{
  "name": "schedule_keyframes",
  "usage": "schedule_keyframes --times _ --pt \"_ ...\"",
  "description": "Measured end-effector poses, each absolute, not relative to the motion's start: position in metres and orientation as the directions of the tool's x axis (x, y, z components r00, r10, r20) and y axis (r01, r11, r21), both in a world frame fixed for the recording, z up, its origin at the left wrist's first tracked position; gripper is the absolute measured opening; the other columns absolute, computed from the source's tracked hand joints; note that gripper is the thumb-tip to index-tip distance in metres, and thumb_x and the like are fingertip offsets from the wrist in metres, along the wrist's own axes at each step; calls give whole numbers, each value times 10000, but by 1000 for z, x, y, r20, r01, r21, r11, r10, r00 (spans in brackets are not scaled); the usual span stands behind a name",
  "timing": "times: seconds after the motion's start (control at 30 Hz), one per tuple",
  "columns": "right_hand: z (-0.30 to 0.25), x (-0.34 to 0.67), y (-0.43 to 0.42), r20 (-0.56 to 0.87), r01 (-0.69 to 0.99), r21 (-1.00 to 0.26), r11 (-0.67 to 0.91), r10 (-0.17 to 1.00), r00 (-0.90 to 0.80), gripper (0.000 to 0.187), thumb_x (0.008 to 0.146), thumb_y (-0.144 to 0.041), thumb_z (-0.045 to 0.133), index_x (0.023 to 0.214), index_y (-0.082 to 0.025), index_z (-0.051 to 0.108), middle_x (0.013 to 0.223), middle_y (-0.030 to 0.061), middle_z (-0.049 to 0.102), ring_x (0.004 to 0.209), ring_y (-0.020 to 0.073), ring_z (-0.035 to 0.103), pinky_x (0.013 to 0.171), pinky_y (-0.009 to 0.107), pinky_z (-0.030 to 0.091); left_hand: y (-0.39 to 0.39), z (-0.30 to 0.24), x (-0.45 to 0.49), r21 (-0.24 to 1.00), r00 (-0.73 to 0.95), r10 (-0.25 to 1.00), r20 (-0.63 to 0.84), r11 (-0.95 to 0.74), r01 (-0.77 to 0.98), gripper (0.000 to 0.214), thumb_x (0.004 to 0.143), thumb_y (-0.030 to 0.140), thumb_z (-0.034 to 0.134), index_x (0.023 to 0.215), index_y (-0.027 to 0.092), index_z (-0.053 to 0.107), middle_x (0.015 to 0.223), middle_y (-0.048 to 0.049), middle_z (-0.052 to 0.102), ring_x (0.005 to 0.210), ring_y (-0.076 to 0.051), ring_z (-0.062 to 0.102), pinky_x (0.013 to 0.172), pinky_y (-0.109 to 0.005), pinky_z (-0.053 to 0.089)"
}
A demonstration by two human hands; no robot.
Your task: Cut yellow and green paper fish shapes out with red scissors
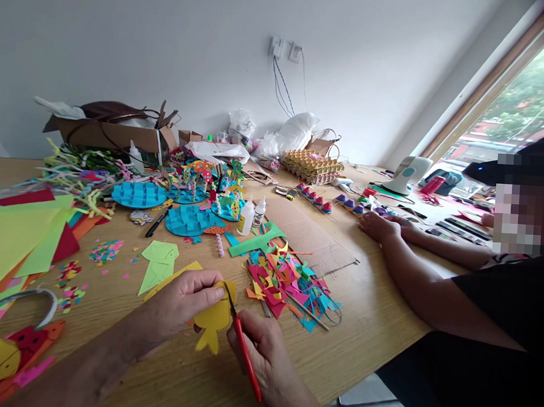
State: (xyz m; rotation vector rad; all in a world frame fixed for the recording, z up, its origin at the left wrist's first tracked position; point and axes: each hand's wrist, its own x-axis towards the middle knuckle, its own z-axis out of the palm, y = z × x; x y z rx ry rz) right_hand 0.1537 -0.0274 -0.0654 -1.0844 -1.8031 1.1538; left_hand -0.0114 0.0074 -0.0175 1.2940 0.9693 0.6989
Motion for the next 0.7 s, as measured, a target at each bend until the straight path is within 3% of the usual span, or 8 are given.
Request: schedule_keyframes --times 0.7 --pt "-64 155 -28 97 204 -959 195 906 -412 377 911 -422 382 621 -186 335 569 -55 282 520 82 241 454 216 196 6 -13 -12 976 485 848 -214 165 142 224 746 380 564 699 165 606 615 2 578 665 -176 576 549 -245 433"
